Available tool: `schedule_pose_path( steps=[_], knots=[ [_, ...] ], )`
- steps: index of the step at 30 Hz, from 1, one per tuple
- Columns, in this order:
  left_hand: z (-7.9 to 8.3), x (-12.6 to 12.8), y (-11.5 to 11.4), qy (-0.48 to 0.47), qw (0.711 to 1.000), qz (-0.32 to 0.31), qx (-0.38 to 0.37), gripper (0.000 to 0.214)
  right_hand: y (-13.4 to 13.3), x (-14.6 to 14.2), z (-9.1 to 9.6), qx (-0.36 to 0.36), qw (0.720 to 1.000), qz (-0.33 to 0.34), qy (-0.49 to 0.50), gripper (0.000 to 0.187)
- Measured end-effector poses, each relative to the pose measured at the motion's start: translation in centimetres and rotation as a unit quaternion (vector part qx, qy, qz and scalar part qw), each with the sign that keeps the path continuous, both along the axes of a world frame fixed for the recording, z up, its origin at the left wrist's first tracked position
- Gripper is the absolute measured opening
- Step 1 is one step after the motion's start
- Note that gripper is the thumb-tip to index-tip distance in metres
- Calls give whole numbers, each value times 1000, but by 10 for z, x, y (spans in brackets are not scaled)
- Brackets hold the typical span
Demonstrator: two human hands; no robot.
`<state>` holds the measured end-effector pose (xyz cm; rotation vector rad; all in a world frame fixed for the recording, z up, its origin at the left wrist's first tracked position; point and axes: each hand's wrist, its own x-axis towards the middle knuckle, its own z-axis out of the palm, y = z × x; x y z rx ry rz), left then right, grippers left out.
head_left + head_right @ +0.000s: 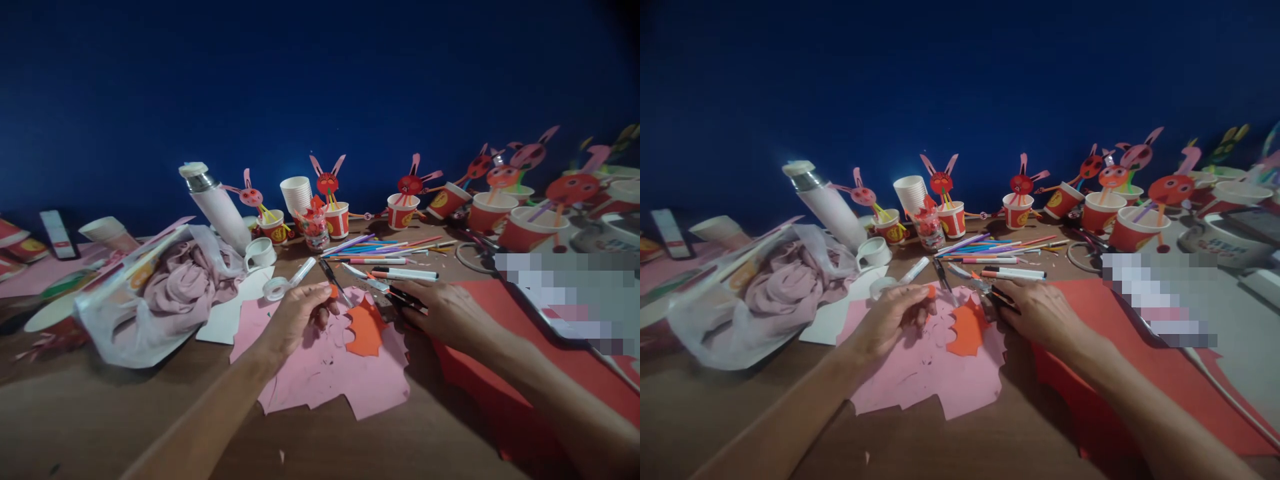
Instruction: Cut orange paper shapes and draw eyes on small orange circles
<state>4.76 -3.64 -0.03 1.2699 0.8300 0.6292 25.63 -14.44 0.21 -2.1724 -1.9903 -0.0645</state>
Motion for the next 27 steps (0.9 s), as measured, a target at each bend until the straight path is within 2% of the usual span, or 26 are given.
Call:
schedule_pose_path(
  steps=[5,10,14,17,19,24,27],
  knots=[
    [-11,-11,4,51,997,7,53,30,-2,1,4,-36,998,17,42,38],
    [-27,-11,13,61,995,14,73,28,-5,1,10,-69,996,5,49,31],
    [-23,-6,11,57,995,35,75,23,-5,4,6,-58,996,-2,62,29],
    [-20,-6,8,55,994,54,72,21,-2,6,1,-90,994,-20,57,28],
    [-22,-7,7,51,995,57,67,19,0,7,-1,-114,992,-28,56,30],
    [-30,-9,5,19,998,40,37,16,-2,6,-1,-115,990,-34,69,37],
    [-23,-13,3,-3,997,61,47,16,-2,8,-4,-121,990,-30,62,34]
  ],
)
